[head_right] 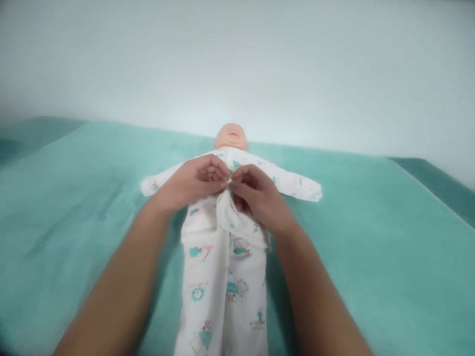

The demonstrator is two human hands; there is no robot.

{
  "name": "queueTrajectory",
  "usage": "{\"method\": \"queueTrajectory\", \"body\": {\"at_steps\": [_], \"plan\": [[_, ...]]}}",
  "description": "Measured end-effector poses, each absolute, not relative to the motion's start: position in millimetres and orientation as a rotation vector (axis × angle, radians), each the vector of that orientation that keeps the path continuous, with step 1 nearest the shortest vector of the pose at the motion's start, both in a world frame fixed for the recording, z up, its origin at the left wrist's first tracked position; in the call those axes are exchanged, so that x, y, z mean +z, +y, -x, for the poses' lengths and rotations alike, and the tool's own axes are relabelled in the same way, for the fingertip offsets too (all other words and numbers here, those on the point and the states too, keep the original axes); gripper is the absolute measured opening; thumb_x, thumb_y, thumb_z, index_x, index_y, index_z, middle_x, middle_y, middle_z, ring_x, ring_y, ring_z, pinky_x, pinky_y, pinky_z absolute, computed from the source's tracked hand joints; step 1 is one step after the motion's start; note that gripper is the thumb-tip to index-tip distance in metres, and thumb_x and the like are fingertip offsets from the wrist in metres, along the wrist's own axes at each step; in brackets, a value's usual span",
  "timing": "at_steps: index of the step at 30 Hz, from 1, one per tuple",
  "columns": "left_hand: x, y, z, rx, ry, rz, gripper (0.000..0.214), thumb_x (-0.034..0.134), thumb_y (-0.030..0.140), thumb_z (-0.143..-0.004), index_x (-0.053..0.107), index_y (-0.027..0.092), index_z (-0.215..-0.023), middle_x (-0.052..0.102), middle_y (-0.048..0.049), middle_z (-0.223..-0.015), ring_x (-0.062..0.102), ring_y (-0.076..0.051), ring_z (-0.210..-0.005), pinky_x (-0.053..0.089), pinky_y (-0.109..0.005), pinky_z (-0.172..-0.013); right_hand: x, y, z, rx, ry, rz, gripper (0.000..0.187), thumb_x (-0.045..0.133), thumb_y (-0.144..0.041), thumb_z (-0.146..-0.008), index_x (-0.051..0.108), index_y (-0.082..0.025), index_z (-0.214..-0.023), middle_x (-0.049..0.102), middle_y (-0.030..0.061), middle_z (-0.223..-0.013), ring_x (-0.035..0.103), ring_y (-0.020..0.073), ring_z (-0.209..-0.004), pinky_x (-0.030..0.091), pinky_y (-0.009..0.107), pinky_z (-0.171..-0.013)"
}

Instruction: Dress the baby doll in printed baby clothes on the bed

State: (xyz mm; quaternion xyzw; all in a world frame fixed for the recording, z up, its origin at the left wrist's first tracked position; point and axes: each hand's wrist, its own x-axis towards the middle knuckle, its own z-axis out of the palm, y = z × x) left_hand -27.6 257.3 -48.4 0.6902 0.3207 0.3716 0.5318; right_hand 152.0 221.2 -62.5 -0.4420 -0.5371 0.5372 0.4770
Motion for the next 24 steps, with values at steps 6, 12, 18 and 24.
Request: {"method": "queueTrajectory", "body": {"at_steps": [6, 12, 18, 24], "plan": [[-45.9, 256.6, 27.2, 0.860, 0.781, -1.673, 0.013, 0.066, 0.020, -0.078, 0.063, 0.018, -0.091, 0.064, -0.0010, -0.082, 0.059, -0.012, -0.077, 0.048, -0.027, -0.070, -64.8, 222.2, -153.5, 1.363, -1.269, 1.010, 0.024, 0.075, -0.035, -0.079, 0.057, -0.023, -0.088, 0.051, -0.0066, -0.062, 0.046, 0.0065, -0.046, 0.024, 0.020, -0.037], [-47.0, 257.4, 25.1, 0.865, 0.843, -1.683, 0.014, 0.063, 0.014, -0.073, 0.063, 0.018, -0.087, 0.062, 0.0007, -0.077, 0.057, -0.011, -0.071, 0.046, -0.024, -0.064, -65.0, 220.8, -154.0, 1.367, -1.268, 0.968, 0.017, 0.071, -0.028, -0.080, 0.058, -0.023, -0.088, 0.056, -0.0048, -0.070, 0.046, 0.0062, -0.048, 0.024, 0.020, -0.039], [-47.6, 257.0, 25.4, 0.869, 0.852, -1.621, 0.011, 0.065, 0.017, -0.075, 0.064, 0.018, -0.086, 0.064, -0.0003, -0.078, 0.059, -0.012, -0.072, 0.048, -0.024, -0.065, -64.2, 221.5, -154.5, 1.362, -1.289, 0.974, 0.012, 0.069, -0.026, -0.081, 0.060, -0.022, -0.088, 0.060, -0.0027, -0.073, 0.049, 0.0072, -0.050, 0.027, 0.020, -0.040], [-40.8, 250.9, 28.3, 0.898, 0.830, -1.526, 0.012, 0.067, 0.030, -0.084, 0.066, 0.019, -0.087, 0.066, 0.0004, -0.074, 0.061, -0.011, -0.067, 0.052, -0.027, -0.069, -67.1, 223.2, -155.6, 1.330, -1.293, 1.002, 0.016, 0.071, -0.031, -0.080, 0.061, -0.022, -0.089, 0.058, -0.0043, -0.065, 0.049, 0.0079, -0.049, 0.028, 0.020, -0.039]]}}
